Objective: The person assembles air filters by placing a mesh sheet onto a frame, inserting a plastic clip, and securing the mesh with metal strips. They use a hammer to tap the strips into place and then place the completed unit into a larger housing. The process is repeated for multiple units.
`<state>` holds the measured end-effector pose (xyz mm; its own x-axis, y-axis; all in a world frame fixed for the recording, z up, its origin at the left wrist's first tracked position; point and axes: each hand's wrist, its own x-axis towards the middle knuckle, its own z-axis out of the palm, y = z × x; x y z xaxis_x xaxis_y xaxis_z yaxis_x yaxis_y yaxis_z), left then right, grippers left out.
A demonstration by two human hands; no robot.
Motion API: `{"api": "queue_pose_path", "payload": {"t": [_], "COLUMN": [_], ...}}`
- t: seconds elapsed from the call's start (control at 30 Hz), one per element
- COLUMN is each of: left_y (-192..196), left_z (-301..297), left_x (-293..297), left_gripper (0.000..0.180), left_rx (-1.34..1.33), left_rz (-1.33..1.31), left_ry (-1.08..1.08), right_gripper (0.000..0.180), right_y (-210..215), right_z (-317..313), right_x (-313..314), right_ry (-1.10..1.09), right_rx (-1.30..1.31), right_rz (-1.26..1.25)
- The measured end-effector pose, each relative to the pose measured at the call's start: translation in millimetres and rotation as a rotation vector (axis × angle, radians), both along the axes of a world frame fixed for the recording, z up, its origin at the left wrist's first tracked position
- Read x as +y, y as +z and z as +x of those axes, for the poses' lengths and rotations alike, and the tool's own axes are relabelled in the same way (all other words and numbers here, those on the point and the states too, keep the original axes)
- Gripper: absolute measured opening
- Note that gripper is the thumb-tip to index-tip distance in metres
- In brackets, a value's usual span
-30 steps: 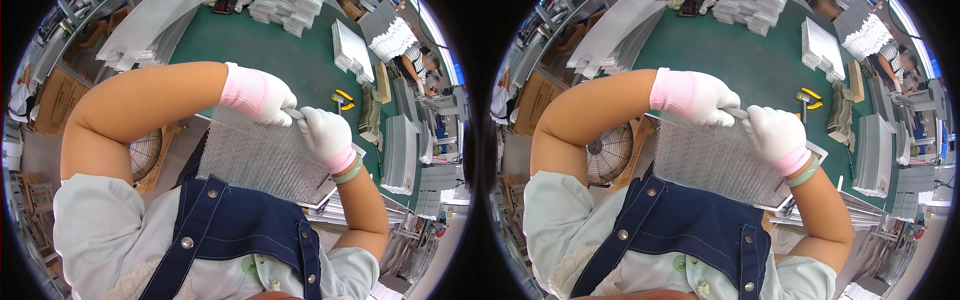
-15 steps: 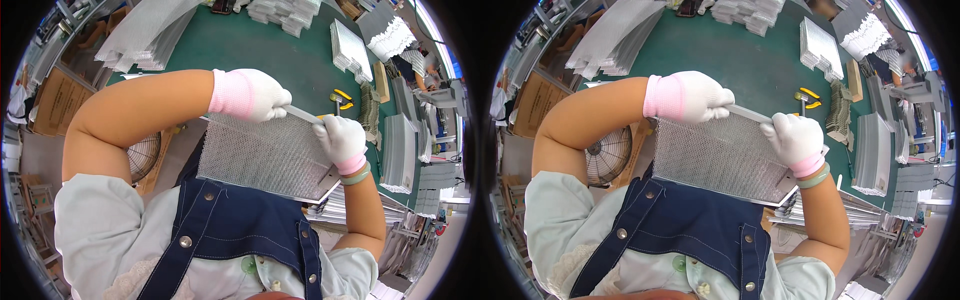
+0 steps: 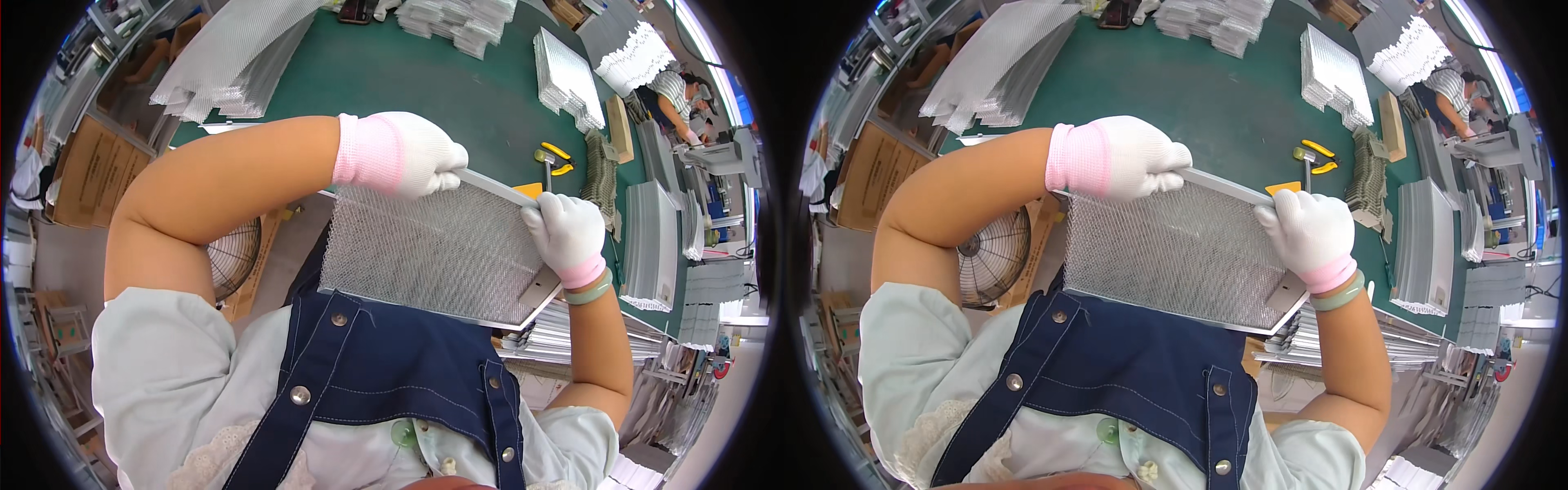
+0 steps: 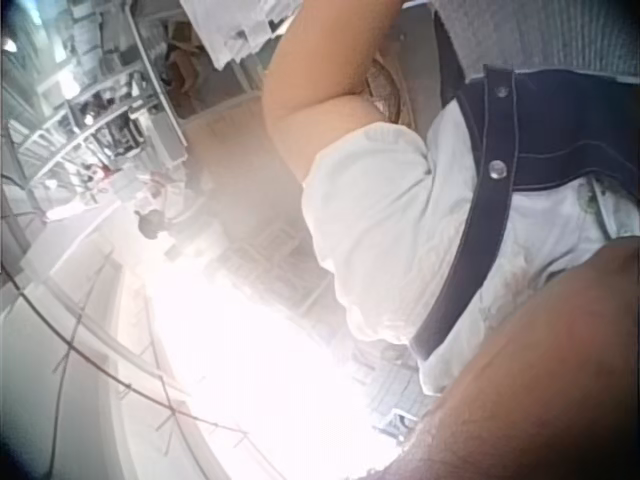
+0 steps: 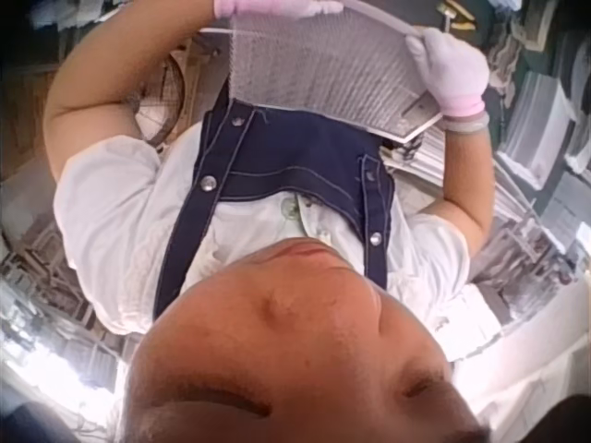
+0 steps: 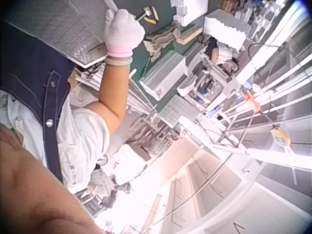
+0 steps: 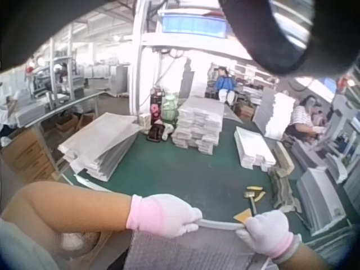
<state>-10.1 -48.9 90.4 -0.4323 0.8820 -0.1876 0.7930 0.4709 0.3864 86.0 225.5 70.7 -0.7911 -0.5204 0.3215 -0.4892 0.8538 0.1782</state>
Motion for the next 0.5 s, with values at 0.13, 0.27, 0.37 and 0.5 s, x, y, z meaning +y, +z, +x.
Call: {"api": "queue_pose_path", "payload": {"t": [0.13, 0.27, 0.37, 0.5], "left_y": [-7.7, -11.1, -6.7, -14.3], "left_z": [-5.4, -7.0, -5.8, -9.5], "left_x": [-3.8, -1.0, 3.0, 1.5], "left_gripper": [0.029, 0.029, 0.028, 0.028], "left_rx": [0.026, -0.005, -0.020, 0.011], "left_rz": [0.070, 0.070, 0.034, 0.089], "left_ry": [-0.026, -0.010, -0.004, -0.028], "right_gripper": [0.019, 0.019, 0.020, 0.024], "right_y": [0.2, 1.8, 0.4, 5.3], "right_z": [-0.8, 3.6, 5.6, -0.6], "right_x": [0.8, 5.2, 4.1, 2.2], "right_ry": [0.057, 0.055, 0.026, 0.055], "right_rx": [0.031, 0.046, 0.059, 0.071], "right_rz": [-0.056, 0.010, 0.047, 0.059]}}
